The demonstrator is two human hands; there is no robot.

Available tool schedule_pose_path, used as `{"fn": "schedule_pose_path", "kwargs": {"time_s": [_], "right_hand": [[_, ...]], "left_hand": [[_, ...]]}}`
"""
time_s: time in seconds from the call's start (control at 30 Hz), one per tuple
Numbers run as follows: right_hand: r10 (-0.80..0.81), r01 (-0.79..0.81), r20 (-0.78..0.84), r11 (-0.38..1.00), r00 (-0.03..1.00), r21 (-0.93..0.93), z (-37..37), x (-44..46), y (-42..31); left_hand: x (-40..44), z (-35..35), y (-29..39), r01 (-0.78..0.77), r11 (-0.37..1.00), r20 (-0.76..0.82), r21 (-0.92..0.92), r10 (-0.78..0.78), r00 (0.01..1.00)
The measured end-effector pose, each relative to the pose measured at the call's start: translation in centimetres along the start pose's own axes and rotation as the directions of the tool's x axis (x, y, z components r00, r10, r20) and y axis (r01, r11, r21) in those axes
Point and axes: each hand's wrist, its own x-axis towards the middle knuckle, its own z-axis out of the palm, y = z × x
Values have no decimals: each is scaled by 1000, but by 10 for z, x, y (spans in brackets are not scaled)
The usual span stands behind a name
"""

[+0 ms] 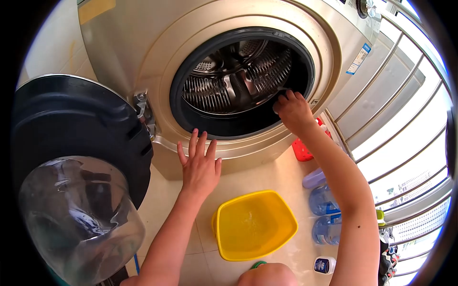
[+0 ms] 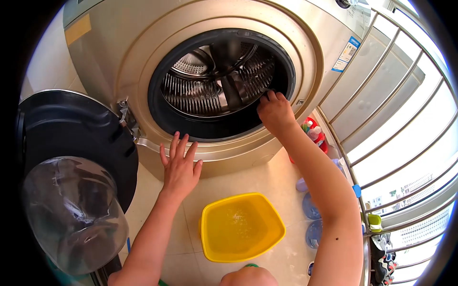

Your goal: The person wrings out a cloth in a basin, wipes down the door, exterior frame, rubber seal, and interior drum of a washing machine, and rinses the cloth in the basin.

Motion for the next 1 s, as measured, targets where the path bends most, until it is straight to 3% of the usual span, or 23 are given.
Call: {"fn": "schedule_pose_path", "kwargs": {"time_s": [0.13,0.2,0.33,0.37,0.43,0.47,0.53,0.6,0.67,0.8,0.87,0.93,1.0], "right_hand": [[11,-18,94,998,995,67,11,1,-53],[55,-104,225,972,973,211,8,17,-98],[208,-226,93,820,974,525,1,58,-156],[210,-229,98,820,973,524,2,56,-153],[214,-158,24,635,977,756,5,50,-144],[215,-155,20,634,976,758,5,44,-135],[-9,-80,138,780,990,621,-1,20,-98],[-64,-27,313,960,948,277,-2,13,-54],[-18,12,387,1000,922,18,-13,17,-17],[31,-11,383,998,923,-55,-21,14,-26],[5,-66,461,991,887,115,-19,18,-57],[-53,-83,401,945,914,315,-12,27,-93],[-20,-109,184,742,983,662,0,44,-128]], "left_hand": [[-9,0,-5,8,995,-32,-95,-11,999],[-12,-4,-6,70,983,-26,-171,-75,997],[-14,-8,-7,41,980,-68,-193,-55,996],[-13,-9,-6,45,978,-71,-202,-60,996],[-14,-9,-5,46,977,-74,-206,-63,995],[-14,-6,-5,61,977,-61,-204,-75,995],[-14,-3,-3,80,976,-54,-203,-93,994],[-16,-1,-4,78,974,-31,-211,-86,996],[-18,0,-7,68,980,-41,-185,-77,996],[-27,-1,-12,97,971,-25,-217,-105,994],[-31,-2,-18,124,962,-24,-242,-134,991],[-36,-3,-22,145,951,-54,-274,-166,985],[-42,-5,-25,162,941,-51,-298,-185,981]]}}
